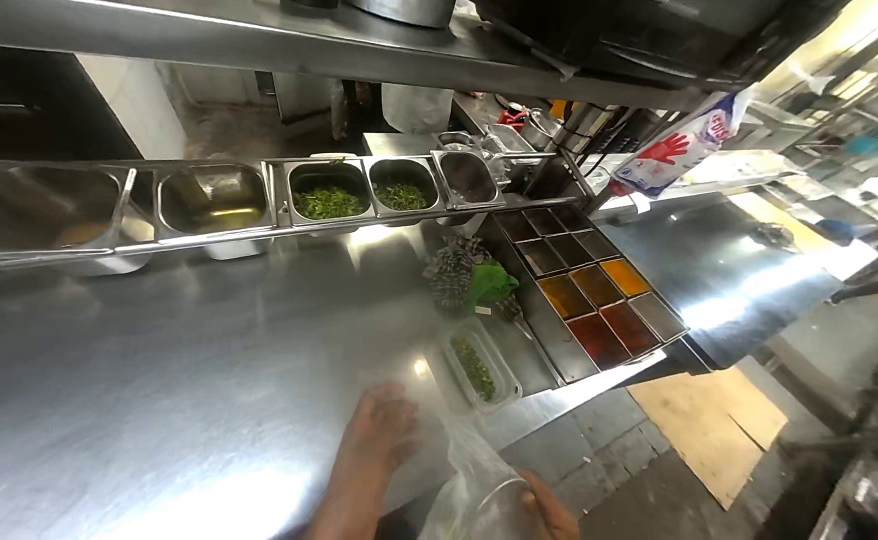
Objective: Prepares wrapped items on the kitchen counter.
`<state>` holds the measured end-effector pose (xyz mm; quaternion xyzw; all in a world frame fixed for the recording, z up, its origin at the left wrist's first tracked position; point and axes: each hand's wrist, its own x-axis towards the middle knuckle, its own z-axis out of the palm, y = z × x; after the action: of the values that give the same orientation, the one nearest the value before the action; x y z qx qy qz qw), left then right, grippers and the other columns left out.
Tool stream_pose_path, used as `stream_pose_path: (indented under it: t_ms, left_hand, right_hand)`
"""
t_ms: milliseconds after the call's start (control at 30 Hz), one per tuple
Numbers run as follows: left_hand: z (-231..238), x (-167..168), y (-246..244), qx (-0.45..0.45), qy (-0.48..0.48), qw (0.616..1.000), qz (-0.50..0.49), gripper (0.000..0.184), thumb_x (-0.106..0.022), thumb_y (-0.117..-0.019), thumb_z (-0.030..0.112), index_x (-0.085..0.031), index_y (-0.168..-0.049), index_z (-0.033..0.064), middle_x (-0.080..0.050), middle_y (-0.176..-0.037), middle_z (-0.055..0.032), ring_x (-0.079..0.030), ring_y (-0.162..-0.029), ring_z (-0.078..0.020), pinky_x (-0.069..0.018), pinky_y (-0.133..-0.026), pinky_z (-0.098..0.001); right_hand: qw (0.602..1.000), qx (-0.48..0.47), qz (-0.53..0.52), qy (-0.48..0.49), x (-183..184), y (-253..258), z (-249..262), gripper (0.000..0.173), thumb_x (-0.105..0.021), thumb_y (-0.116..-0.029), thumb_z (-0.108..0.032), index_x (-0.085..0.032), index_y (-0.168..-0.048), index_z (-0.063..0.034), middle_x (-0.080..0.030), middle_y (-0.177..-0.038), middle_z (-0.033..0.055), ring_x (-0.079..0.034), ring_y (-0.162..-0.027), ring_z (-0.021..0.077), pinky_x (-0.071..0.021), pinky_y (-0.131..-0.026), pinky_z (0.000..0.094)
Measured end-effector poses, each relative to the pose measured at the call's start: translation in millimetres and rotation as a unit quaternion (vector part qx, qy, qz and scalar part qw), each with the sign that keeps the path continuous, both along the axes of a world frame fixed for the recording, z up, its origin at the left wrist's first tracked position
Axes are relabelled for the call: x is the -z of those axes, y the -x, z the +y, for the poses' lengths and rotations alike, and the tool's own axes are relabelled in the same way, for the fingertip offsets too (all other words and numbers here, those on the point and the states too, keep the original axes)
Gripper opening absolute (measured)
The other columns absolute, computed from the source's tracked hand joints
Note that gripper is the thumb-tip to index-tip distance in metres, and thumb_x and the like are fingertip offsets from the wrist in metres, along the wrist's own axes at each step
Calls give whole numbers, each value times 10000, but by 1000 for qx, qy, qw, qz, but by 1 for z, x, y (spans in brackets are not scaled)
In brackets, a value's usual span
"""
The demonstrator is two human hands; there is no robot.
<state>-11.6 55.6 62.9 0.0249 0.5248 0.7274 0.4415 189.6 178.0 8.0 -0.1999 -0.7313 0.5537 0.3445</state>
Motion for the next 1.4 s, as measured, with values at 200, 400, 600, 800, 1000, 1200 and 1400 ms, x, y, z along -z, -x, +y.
stream_pose_path:
  t_ms: [200,400,600,800,1000,1200,1400]
  left_hand:
    - [-28,25,-17,185,-66,962,189,210,-621,-988,88,-691,-1158,-14,-714,-1090,-33,-682,-971,-79,-581,-869,-278]
    - [-27,18,5,265,-160,931,195,104,-624,-1001,113,-660,-1049,28,-649,-1040,21,-633,-942,-26,-561,-839,-233]
    - [-44,13,11,172,-176,963,109,76,-530,-1070,230,-597,-1089,200,-694,-933,93,-674,-843,-34,-579,-816,-257]
    - [-43,14,5,54,-98,984,137,113,-439,-1062,98,-548,-1068,125,-621,-821,72,-594,-643,-17,-525,-588,-189]
    - [-41,43,29,252,193,873,371,536,-697,-960,417,-608,-1376,90,-677,-1161,-110,-674,-976,-208,-564,-885,-387]
    - [-38,103,61,229,217,866,387,274,-599,-1009,197,-705,-1201,31,-615,-1197,-166,-634,-1011,-218,-547,-893,-354]
    - [-37,122,64,137,106,951,257,238,-499,-1067,177,-614,-1220,34,-668,-980,-59,-648,-851,-110,-554,-779,-301]
  right_hand:
    - [1000,3,-6,0,-6,5,-1,313,-457,-1086,-377,-718,-1253,-332,-715,-1191,-236,-647,-1066,-103,-542,-945,145]
    - [1000,-12,0,8,-8,8,1,315,-447,-1086,-390,-714,-1248,-345,-718,-1174,-235,-654,-1043,-103,-547,-924,138]
    - [985,170,-4,20,1,6,5,270,-463,-1057,-72,-720,-1139,-91,-735,-1058,-170,-666,-971,-84,-558,-895,151]
    - [981,192,-33,5,7,21,-11,265,-461,-1007,37,-653,-1142,157,-734,-1099,27,-652,-1016,-86,-533,-941,130]
    - [966,219,-93,99,40,44,-25,272,-479,-1026,2,-647,-1200,127,-719,-1085,125,-677,-949,-18,-555,-893,164]
    - [915,133,-248,291,64,62,-37,508,-561,-982,-4,-447,-1477,9,-578,-1332,243,-638,-1082,288,-569,-792,446]
    - [962,35,-269,-19,51,84,-5,602,-713,-883,-210,-552,-1424,0,-540,-1449,240,-508,-1338,412,-463,-1069,557]
